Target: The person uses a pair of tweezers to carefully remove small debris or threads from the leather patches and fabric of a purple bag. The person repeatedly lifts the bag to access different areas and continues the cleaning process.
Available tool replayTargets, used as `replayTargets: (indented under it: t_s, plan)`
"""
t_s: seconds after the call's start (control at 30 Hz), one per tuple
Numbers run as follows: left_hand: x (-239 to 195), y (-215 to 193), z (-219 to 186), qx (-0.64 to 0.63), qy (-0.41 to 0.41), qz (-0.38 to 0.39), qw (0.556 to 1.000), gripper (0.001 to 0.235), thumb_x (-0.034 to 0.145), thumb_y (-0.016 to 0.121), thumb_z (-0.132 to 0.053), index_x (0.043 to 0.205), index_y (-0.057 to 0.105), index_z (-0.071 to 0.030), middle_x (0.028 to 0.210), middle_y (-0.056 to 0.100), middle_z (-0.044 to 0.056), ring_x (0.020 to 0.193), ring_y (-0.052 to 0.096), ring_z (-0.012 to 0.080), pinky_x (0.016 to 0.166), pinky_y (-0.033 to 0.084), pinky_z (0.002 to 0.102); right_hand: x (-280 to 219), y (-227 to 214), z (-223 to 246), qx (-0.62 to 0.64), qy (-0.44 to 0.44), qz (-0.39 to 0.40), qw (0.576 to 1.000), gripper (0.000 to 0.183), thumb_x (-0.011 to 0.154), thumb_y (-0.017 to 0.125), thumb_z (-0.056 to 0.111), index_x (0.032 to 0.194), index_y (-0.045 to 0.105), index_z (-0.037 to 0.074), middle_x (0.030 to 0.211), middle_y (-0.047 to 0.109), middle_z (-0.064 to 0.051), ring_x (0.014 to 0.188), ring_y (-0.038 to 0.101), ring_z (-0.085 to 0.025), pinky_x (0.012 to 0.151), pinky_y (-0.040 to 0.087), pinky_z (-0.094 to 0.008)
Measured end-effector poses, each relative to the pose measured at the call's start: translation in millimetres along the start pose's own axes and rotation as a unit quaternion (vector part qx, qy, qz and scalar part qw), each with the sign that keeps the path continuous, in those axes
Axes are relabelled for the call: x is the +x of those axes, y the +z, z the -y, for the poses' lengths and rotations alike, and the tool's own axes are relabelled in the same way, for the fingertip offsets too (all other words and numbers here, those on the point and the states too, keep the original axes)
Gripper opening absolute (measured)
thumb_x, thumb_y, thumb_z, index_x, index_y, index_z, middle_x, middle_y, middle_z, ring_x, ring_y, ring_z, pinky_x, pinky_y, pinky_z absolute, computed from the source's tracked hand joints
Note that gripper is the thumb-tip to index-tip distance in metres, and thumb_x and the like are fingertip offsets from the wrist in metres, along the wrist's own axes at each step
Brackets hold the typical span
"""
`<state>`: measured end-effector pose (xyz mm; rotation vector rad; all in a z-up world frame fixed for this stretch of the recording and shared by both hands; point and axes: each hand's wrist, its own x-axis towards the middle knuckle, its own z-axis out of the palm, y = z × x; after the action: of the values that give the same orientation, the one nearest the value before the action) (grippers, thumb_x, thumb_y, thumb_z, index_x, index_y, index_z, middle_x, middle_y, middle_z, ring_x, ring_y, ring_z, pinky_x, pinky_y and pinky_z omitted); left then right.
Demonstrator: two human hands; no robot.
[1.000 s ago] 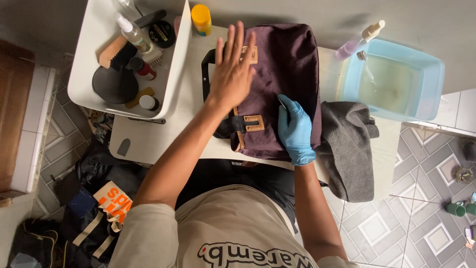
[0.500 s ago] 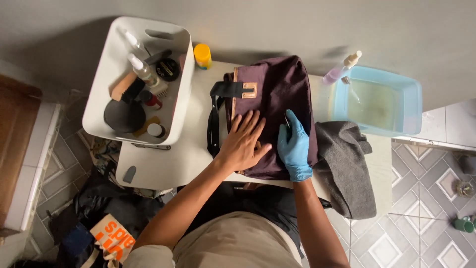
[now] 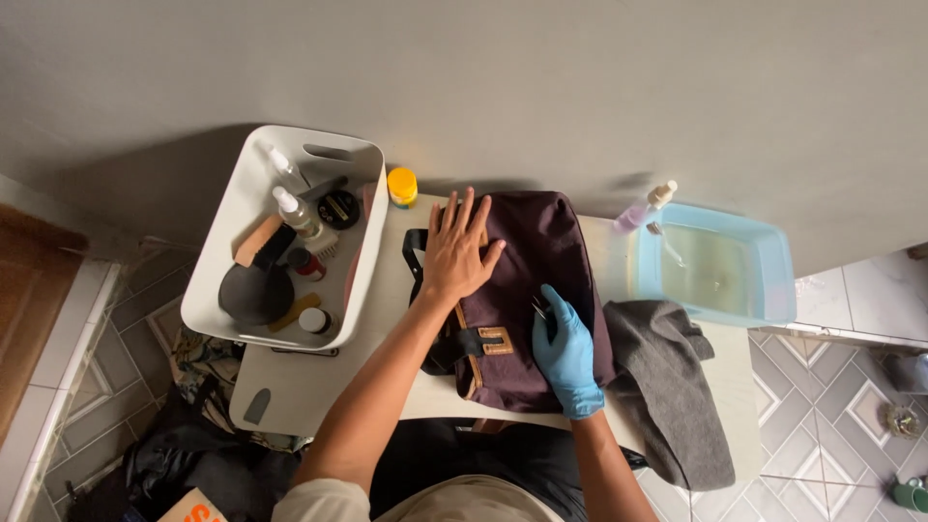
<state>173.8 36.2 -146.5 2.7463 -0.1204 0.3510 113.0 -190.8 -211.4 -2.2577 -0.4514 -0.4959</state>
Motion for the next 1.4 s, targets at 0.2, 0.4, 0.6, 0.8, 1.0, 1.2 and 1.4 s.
replayTargets:
  t_s: [0.2,0.4,0.6,0.8,1.0,1.2,1.4]
  plan:
    - [4,16,14,-0.023,0.003,-0.061,0.998,0.068,0.097,0.054,-0.054,0.151,0.05,-0.011,0.129,0.06,0.014,0.13,0.053,0.0328,0.115,0.032,0.056,1,7,-5,-0.031,0.007,0.032,0.999,0.05,0.084,0.069,0.008,0.132,0.069,0.017,0.092,0.071,-0.01,0.087,0.072,-0.036,0.073,0.06,-0.047]
    - [17,38,30,-0.027,-0.027,-0.041,0.998,0.068,0.094,0.05,-0.061,0.141,0.055,-0.012,0.105,0.068,0.011,0.106,0.067,0.0308,0.102,0.043,0.051,4,6,-1,-0.022,0.013,0.03,0.999,0.047,0.083,0.07,0.01,0.129,0.071,0.018,0.091,0.072,-0.009,0.086,0.073,-0.034,0.072,0.06,-0.044]
    - [49,33,29,0.047,-0.049,0.067,0.995,0.067,0.074,0.071,-0.065,0.108,0.066,-0.007,0.097,0.072,0.015,0.098,0.071,0.0339,0.089,0.045,0.05,10,0,11,0.003,0.004,0.024,1.0,0.048,0.083,0.069,0.002,0.13,0.07,0.012,0.091,0.071,-0.014,0.086,0.071,-0.04,0.073,0.059,-0.049]
    - [71,7,20,0.036,-0.146,0.226,0.962,0.076,0.057,0.083,-0.065,0.107,0.076,-0.008,0.101,0.078,0.009,0.098,0.076,0.033,0.082,0.056,0.049,5,-21,30,0.075,-0.002,0.012,0.997,0.048,0.083,0.072,0.003,0.129,0.072,0.015,0.083,0.071,-0.011,0.08,0.073,-0.036,0.072,0.059,-0.047]
    - [45,-68,-8,-0.039,-0.144,0.295,0.944,0.074,0.067,0.079,-0.053,0.119,0.071,0.0,0.124,0.072,0.02,0.121,0.067,0.0365,0.098,0.055,0.051,-25,-43,22,0.18,0.021,-0.03,0.983,0.042,0.083,0.068,-0.004,0.122,0.077,0.008,0.079,0.073,-0.011,0.074,0.073,-0.027,0.072,0.058,-0.039]
    - [-2,-175,-50,-0.169,-0.066,0.199,0.963,0.061,0.076,0.076,-0.045,0.102,0.07,0.01,0.101,0.072,0.029,0.101,0.071,0.0463,0.078,0.053,0.052,-41,-113,39,0.253,0.09,-0.149,0.952,0.05,0.088,0.059,-0.015,0.136,0.065,-0.002,0.106,0.071,-0.019,0.086,0.063,-0.019,0.082,0.053,-0.04]
    - [-42,-248,-104,-0.183,0.133,0.057,0.972,0.031,0.08,0.085,-0.022,0.089,0.067,0.002,0.07,0.066,0.015,0.069,0.07,0.0385,0.069,0.051,0.045,-31,-160,23,0.318,0.066,-0.224,0.919,0.055,0.096,0.066,0.005,0.15,0.053,-0.001,0.089,0.052,-0.001,0.08,0.05,-0.005,0.074,0.044,-0.021]
